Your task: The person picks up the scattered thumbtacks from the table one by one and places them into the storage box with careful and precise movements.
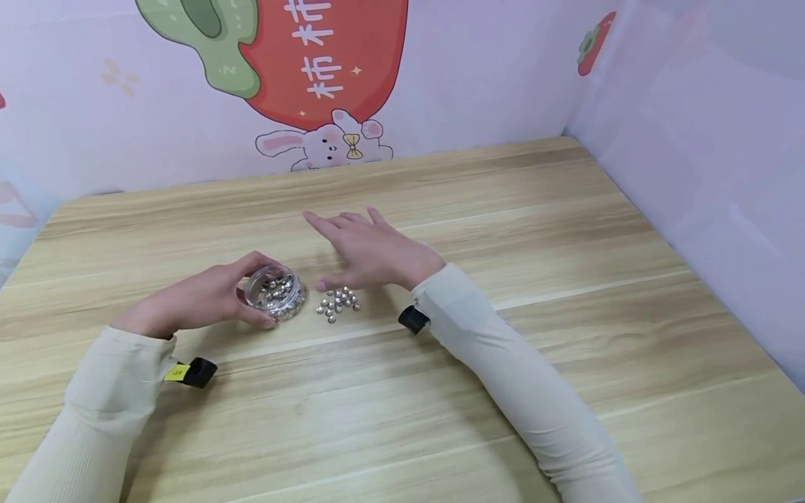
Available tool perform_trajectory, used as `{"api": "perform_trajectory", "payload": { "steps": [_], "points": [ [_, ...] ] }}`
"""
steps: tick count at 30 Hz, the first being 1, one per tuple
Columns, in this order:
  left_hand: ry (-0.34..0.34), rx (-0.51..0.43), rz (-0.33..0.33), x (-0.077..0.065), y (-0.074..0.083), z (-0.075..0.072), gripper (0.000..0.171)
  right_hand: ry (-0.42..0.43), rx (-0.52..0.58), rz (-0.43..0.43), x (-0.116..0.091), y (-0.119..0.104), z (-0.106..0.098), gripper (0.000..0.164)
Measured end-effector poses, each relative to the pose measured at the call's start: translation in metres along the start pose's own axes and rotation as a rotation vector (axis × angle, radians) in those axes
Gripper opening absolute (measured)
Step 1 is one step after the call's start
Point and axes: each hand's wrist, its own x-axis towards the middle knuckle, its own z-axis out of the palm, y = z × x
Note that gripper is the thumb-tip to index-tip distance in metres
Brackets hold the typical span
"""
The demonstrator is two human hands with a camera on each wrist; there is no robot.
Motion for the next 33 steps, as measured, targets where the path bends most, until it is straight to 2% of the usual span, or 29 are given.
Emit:
{"api": "perform_trajectory", "payload": {
  "steps": [8,18,21,27,33],
  "points": [
    [-0.002,0.003,-0.010,-0.0008,-0.0013,-0.0004,0.080,-0.025,-0.007,0.020,-0.0010,0.0018,-0.0014,0.096],
    [-0.003,0.002,-0.030,0.0014,-0.0035,0.0003,0.080,-0.058,-0.015,0.012,0.0014,0.0013,-0.0008,0.080],
    [-0.001,0.001,-0.018,0.0020,-0.0020,0.0000,0.080,-0.062,-0.010,0.011,0.0008,0.0023,-0.0001,0.075],
    [-0.006,-0.007,-0.023,0.0011,0.0013,-0.0003,0.080,-0.073,-0.008,0.002,0.0007,0.0031,0.0019,0.061],
    [0.003,0.002,-0.016,-0.0009,0.0014,0.0008,0.080,-0.085,-0.004,0.001,0.0023,0.0022,0.0054,0.039]
  ]
}}
